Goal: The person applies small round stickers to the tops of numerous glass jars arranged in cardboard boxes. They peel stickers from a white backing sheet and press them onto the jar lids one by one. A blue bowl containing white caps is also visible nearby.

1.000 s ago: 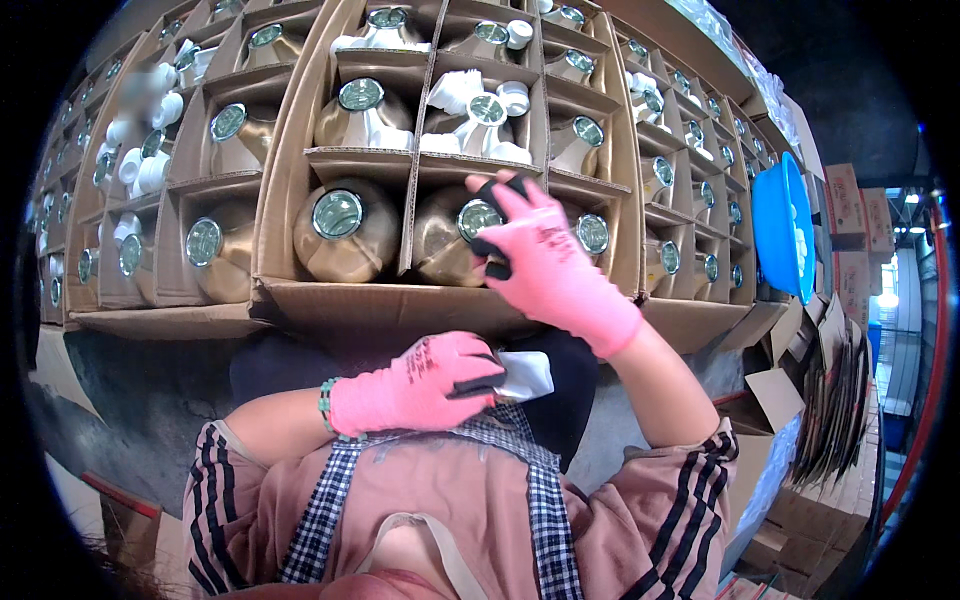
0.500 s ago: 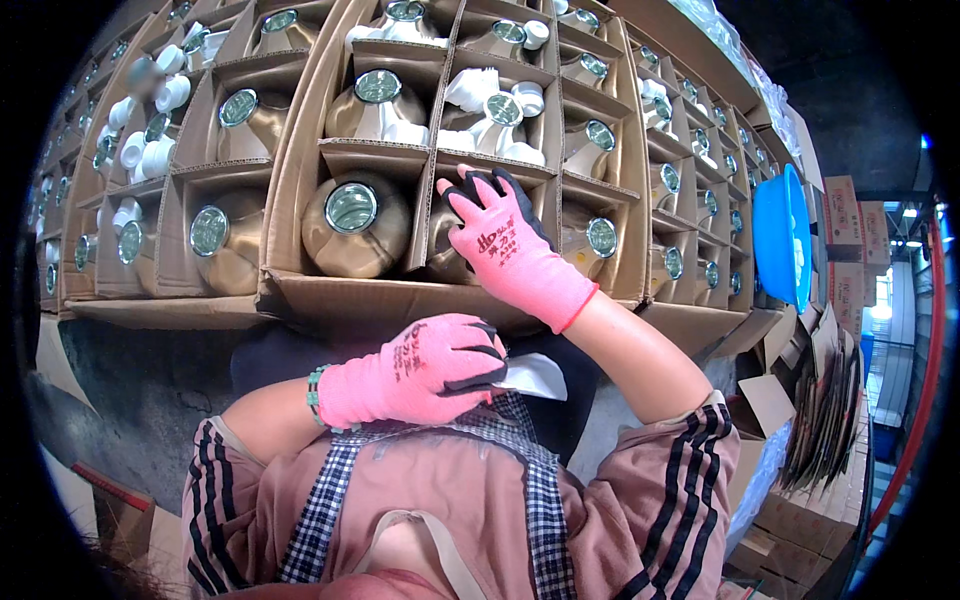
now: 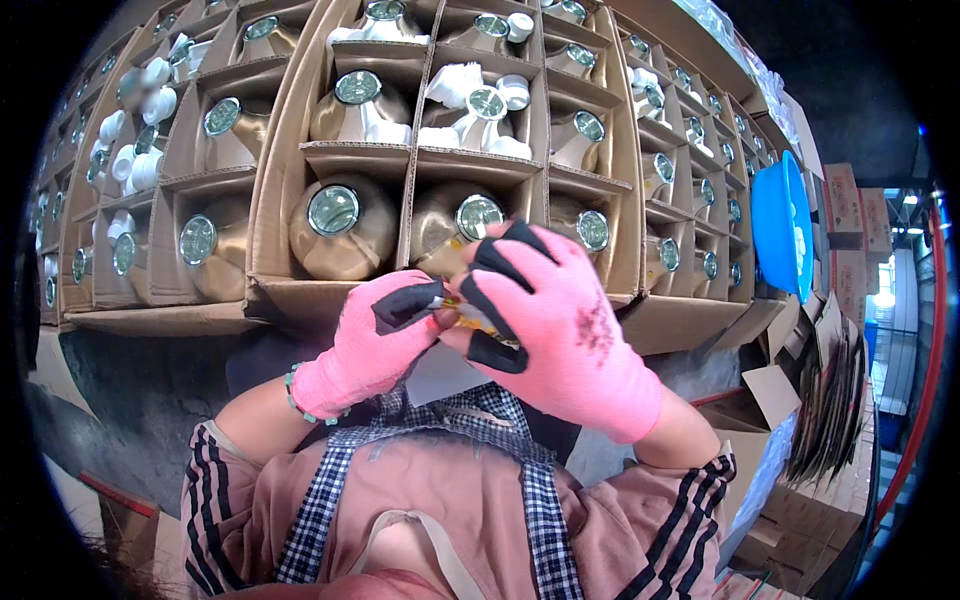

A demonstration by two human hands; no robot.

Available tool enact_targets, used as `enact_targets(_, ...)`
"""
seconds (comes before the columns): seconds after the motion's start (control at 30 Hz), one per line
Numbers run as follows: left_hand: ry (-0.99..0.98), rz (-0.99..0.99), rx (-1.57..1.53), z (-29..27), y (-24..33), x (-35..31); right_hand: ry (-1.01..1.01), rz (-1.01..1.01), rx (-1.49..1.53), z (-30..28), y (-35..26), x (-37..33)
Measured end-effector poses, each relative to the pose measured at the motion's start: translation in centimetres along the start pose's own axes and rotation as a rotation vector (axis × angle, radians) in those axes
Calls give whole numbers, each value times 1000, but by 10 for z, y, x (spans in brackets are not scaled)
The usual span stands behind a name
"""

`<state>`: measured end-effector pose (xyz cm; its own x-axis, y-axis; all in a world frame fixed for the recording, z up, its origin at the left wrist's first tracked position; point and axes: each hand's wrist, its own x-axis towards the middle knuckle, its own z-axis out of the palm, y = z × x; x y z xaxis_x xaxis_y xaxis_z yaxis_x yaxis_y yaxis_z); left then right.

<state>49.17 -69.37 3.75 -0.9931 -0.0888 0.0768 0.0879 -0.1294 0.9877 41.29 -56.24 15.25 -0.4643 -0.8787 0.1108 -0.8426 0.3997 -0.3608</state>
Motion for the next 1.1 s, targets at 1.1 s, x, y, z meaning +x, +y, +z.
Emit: enact_targets(1.1, -100, -346, -397, 16, -27, -1, -190, -347, 8, 53, -4, 95)
